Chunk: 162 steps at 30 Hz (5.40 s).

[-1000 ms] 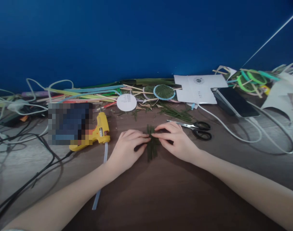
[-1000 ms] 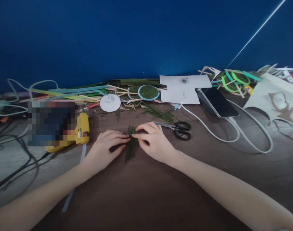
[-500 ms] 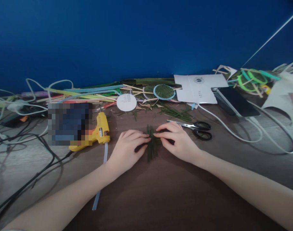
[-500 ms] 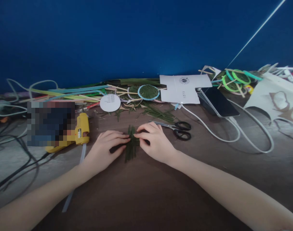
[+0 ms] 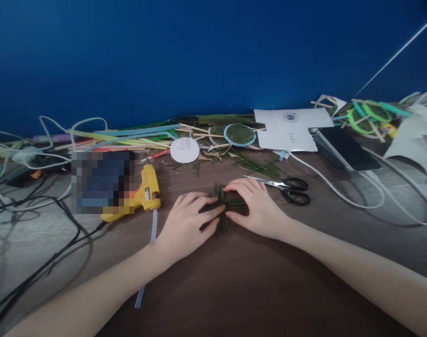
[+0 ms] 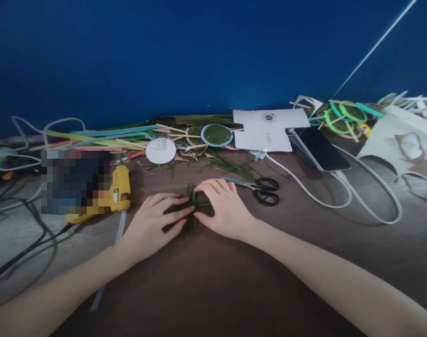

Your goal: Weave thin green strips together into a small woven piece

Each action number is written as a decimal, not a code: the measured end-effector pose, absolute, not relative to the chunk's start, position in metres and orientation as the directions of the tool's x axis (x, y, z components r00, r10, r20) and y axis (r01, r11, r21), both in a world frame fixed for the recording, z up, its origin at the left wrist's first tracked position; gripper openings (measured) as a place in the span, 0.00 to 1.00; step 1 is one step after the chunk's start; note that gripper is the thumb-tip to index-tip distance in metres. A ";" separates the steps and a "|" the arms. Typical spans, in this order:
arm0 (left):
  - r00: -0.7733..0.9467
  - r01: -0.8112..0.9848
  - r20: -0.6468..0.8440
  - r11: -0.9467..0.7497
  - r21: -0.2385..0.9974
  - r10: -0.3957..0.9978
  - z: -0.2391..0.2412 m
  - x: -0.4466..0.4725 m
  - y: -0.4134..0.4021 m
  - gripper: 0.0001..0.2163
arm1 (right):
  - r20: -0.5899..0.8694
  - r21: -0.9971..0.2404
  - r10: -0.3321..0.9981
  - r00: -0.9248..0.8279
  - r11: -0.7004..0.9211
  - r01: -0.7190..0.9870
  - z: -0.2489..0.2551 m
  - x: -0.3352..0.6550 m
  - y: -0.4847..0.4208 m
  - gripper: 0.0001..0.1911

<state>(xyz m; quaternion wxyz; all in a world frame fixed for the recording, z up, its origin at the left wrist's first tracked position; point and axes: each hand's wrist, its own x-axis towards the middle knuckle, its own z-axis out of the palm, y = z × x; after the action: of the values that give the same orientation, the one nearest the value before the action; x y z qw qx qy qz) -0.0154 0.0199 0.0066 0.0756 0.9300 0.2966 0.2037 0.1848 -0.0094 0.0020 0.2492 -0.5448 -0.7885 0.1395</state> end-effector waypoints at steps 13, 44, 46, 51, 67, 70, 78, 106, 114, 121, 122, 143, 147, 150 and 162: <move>0.740 0.532 0.329 -0.809 0.249 0.587 0.005 -0.015 0.020 0.11 | 0.207 -0.519 0.936 -0.284 0.351 0.779 0.006 0.185 -0.008 0.18; 0.809 0.441 0.354 -0.883 0.162 0.469 0.008 -0.016 0.018 0.16 | 0.442 -0.576 0.897 0.013 0.273 0.771 0.002 0.209 0.009 0.07; 0.831 0.416 0.337 -0.896 0.152 0.443 0.008 -0.016 0.017 0.16 | 0.477 -0.538 0.875 0.082 0.217 0.814 0.000 0.219 0.015 0.07; 0.835 0.394 0.340 -0.902 0.177 0.432 0.009 -0.015 0.016 0.12 | 0.454 -0.456 0.886 0.100 0.134 0.880 -0.002 0.247 0.028 0.16; 0.574 0.499 0.250 -0.575 0.648 0.780 0.010 -0.019 0.027 0.11 | 0.025 -0.646 0.998 0.049 -0.022 0.763 0.046 0.263 0.064 0.05; 0.458 0.515 0.215 -0.455 0.727 0.862 0.009 -0.020 0.029 0.10 | -0.075 -0.791 0.997 -0.037 -0.037 0.611 0.056 0.252 0.062 0.08; 0.363 0.446 0.138 -0.302 0.843 0.921 0.011 -0.018 0.031 0.10 | -0.251 -0.903 0.854 -0.456 -0.037 0.428 0.050 0.202 0.048 0.11; 0.469 0.663 0.221 -0.507 0.551 0.855 0.010 -0.011 0.029 0.15 | -0.184 -0.779 0.950 -0.254 0.017 0.627 0.035 0.201 0.041 0.09; 0.483 0.728 0.099 -0.462 0.507 0.870 0.012 -0.008 0.029 0.28 | -0.163 -0.773 0.960 -0.226 0.018 0.634 0.030 0.199 0.042 0.08; 0.497 0.742 0.017 -0.436 0.509 0.867 0.016 -0.008 0.031 0.28 | -0.176 -0.802 0.957 -0.228 -0.005 0.597 0.029 0.199 0.042 0.05; 0.496 0.742 -0.001 -0.423 0.520 0.869 0.017 -0.009 0.031 0.29 | -0.180 -0.803 0.957 -0.227 -0.010 0.596 0.029 0.199 0.043 0.05; 0.520 0.758 0.042 -0.484 0.438 0.853 0.013 -0.001 0.041 0.23 | -0.178 -0.804 0.951 -0.252 0.007 0.595 0.026 0.201 0.045 0.05; 0.527 0.752 0.033 -0.484 0.448 0.849 0.013 -0.002 0.042 0.22 | -0.172 -0.799 0.953 -0.251 0.014 0.601 0.026 0.202 0.045 0.05; 0.521 0.751 0.036 -0.478 0.456 0.853 0.012 -0.002 0.042 0.22 | -0.176 -0.799 0.950 -0.257 0.014 0.601 0.026 0.202 0.045 0.05; 0.550 0.671 0.210 -0.577 0.465 0.808 0.008 -0.004 0.032 0.19 | -0.164 -0.808 0.948 -0.273 0.029 0.588 0.025 0.204 0.044 0.06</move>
<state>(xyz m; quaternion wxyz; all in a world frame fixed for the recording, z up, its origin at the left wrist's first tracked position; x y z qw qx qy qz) -0.0035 0.0318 0.0077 0.1676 0.8642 0.4281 0.2044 0.2035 0.0439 0.0254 0.2188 -0.5619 -0.6833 0.4117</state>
